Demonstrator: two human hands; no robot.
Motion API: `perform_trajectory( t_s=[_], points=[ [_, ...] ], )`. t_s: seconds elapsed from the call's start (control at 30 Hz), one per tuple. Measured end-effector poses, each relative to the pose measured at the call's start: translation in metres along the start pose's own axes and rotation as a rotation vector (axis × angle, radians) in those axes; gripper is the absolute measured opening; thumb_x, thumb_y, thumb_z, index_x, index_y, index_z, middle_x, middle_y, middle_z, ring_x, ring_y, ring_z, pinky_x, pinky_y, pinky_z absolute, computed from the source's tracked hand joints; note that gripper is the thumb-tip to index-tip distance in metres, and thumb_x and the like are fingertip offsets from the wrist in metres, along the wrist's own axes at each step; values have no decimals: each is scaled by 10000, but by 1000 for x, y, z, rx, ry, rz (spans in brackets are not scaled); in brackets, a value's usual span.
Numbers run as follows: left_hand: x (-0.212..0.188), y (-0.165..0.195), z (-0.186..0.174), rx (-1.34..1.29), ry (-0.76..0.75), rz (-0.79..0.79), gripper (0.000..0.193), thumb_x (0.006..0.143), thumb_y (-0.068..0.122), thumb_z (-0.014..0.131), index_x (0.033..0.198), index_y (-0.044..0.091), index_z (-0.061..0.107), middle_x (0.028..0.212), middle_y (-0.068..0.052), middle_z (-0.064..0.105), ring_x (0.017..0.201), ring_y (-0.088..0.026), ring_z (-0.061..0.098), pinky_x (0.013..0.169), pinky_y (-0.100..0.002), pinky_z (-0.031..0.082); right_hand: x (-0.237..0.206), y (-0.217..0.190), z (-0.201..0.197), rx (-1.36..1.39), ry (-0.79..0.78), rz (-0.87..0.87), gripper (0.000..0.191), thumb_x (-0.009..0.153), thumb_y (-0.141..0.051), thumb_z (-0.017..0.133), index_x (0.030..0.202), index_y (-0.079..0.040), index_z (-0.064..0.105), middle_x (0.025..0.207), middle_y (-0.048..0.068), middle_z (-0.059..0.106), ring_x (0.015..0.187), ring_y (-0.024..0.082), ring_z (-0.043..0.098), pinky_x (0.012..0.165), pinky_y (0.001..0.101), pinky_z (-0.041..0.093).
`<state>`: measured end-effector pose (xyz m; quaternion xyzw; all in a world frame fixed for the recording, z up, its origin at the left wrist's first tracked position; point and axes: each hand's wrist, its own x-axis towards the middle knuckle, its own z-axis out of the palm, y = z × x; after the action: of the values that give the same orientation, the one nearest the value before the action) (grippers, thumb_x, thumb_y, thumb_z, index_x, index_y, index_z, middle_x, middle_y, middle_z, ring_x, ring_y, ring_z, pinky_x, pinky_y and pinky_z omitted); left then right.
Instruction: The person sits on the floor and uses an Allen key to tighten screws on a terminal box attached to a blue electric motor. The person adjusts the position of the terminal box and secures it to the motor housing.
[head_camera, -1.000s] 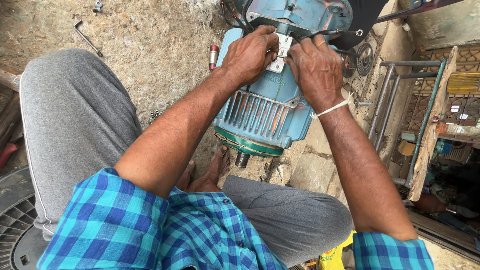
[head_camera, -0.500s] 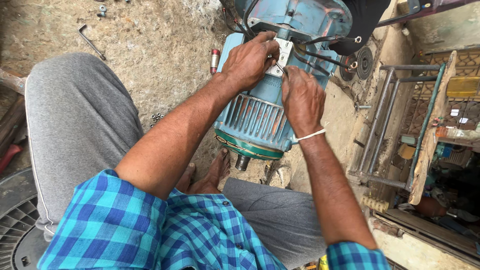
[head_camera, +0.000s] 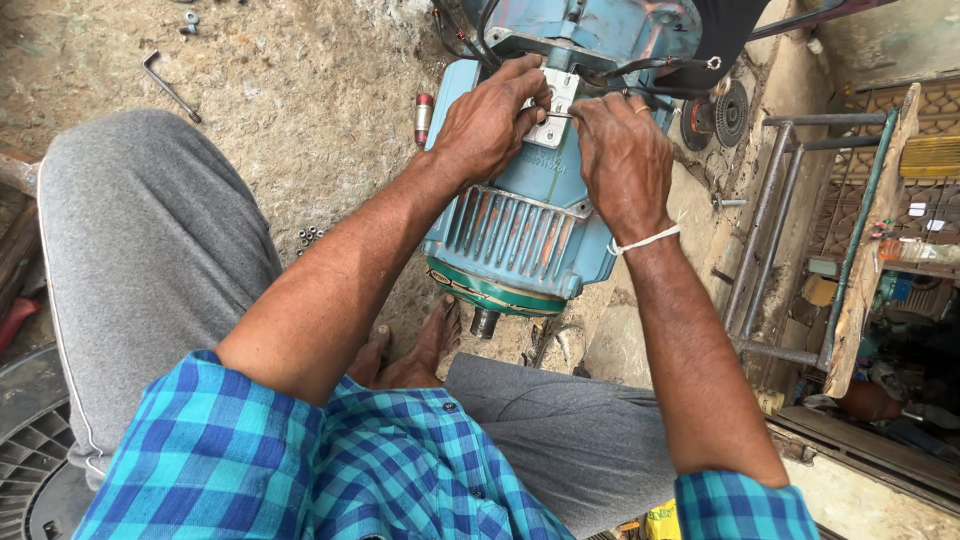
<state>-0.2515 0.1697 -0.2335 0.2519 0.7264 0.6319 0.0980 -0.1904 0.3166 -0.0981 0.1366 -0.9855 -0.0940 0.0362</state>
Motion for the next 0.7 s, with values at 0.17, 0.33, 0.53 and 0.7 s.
perform_trajectory(
  t_s=[0.17,0.33,0.53,0.7],
  points=[
    [0,1,3,35,-5,-19,137,1006,197,638,1108,108,664,1551,-138,468,1309,-340,588,1036,-476,515,7,1,-10,-29,5,-88,130,967,-98,787,1096,-94,767,974,47,682,935,258,648,799,414,558],
    [0,2,3,45,1,-5,120,991,169,646,1088,99,645,1546,-165,465,1283,-362,588,1011,-489,518,14,-1,-16,-93,30,-160,134,952,-95,787,1081,-128,773,1006,23,665,970,244,643,832,408,557],
    [1,3,1,63,-6,2,98,975,158,663,1047,96,637,1544,-184,465,1259,-375,611,1001,-488,530,14,14,3,-112,75,-209,150,946,-69,762,1076,-143,754,1071,23,656,1024,244,650,846,400,565],
    [3,8,-2,79,-11,-2,111,938,146,690,1026,90,652,1513,-154,502,1220,-361,633,985,-495,531,6,14,11,-145,-50,-67,52,1033,-96,760,1080,-106,742,989,56,634,904,235,631,732,384,543]
  ],
)
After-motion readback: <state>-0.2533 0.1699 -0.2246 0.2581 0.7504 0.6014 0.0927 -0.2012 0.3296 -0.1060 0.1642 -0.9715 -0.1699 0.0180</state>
